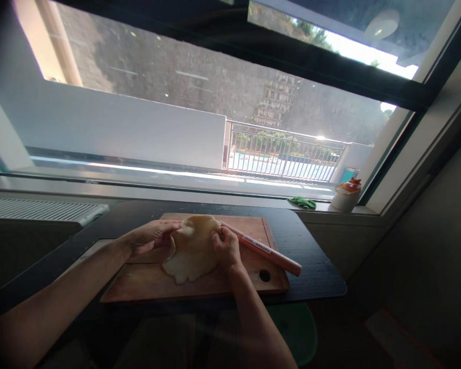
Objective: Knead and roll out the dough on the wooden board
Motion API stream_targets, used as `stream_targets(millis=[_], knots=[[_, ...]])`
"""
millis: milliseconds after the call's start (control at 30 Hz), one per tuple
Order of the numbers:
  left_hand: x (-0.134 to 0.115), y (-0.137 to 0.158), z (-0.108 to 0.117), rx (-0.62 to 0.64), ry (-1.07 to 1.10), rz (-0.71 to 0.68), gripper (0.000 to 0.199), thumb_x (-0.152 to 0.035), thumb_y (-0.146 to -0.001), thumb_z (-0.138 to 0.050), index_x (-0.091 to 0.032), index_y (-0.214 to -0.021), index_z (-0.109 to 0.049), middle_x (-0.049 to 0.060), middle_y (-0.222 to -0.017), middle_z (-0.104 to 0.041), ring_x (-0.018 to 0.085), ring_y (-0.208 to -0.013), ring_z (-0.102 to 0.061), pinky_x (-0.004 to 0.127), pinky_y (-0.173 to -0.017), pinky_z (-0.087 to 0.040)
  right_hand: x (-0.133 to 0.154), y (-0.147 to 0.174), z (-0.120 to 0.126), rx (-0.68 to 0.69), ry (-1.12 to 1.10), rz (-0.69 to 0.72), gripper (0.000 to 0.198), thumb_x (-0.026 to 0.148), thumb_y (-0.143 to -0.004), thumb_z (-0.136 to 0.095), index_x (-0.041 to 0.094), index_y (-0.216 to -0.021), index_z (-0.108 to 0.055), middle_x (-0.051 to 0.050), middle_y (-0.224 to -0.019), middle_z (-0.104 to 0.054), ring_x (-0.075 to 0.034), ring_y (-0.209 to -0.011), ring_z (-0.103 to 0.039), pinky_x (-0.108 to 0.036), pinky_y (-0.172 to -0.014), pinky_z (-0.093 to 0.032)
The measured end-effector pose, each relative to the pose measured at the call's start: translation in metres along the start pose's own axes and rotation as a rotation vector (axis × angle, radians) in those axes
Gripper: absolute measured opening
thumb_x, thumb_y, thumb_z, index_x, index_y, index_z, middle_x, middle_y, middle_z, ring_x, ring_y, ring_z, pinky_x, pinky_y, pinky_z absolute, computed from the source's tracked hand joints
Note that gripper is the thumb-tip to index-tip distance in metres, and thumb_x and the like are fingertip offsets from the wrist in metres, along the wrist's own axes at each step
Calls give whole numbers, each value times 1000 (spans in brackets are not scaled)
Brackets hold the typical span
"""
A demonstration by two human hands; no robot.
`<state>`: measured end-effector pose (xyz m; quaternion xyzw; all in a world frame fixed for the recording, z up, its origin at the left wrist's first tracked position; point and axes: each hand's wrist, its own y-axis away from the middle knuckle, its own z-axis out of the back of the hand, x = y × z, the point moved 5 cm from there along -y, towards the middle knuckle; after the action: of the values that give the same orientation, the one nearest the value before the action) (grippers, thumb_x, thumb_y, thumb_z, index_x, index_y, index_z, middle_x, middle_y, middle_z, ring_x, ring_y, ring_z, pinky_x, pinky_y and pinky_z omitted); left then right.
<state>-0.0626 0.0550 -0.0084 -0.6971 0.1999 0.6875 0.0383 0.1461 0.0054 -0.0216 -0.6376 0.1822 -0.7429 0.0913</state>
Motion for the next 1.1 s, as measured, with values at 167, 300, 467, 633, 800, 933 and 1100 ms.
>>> stream_targets(millis=[167, 300, 467, 633, 800, 933, 1100], knots=[[-8, 2, 1, 1, -59, -12, 45, -43, -59, -78, -12, -91, -70, 6, -76, -70, 14, -63, -60, 21, -49, -43, 0, 0, -2, 12, -1, -2, 26, 35, -81, -53, 16, -91, -66, -1, -82, -67, -14, -69, -56, -23, -62, -45], [0, -5, -6, 56, 14, -25, 42, -40, -62, -77, -11, -92, -70, 10, -82, -71, 17, -67, -63, 25, -54, -48, 1, 1, -3, 23, 14, 34, 26, 35, -82, -52, 16, -94, -66, -2, -84, -67, -16, -73, -58, -24, -65, -47], [6, -5, -9, 109, 49, -58, 35, -37, -66, -76, -12, -90, -71, 11, -87, -72, 18, -73, -65, 28, -67, -52, 5, 2, 1, 6, 73, 25, 30, 38, -85, -49, 17, -98, -66, -2, -87, -68, -17, -77, -60, -25, -67, -48], [-18, 1, -18, 194, -171, -123, 51, -47, -70, -70, -13, -107, -67, 12, -99, -70, 21, -85, -64, 27, -69, -49, 11, 3, -1, 24, 57, 64, 33, 40, -88, -44, 18, -101, -66, -2, -87, -67, -16, -76, -58, -24, -66, -46], [-40, -9, -34, 70, -399, -194, 49, -53, -64, -70, -13, -91, -72, 8, -82, -71, 21, -77, -62, 24, -62, -46, 12, 2, -3, 64, 63, 86, 32, 39, -88, -44, 18, -99, -66, -2, -91, -66, -16, -78, -58, -23, -66, -46], [-42, -15, -46, 176, -471, -193, 47, -50, -65, -69, -15, -97, -72, 7, -85, -71, 19, -73, -61, 24, -60, -45, 8, 2, -1, 26, 132, 76, 31, 39, -88, -45, 18, -94, -67, -2, -91, -66, -16, -78, -58, -23, -67, -46], [-45, -17, -48, 237, -559, -251, 43, -48, -66, -67, -16, -94, -73, 6, -85, -70, 19, -76, -61, 24, -62, -46, 3, 3, -3, 28, 128, 49, 30, 39, -89, -44, 20, -98, -66, -2, -90, -66, -17, -77, -58, -25, -67, -47]])
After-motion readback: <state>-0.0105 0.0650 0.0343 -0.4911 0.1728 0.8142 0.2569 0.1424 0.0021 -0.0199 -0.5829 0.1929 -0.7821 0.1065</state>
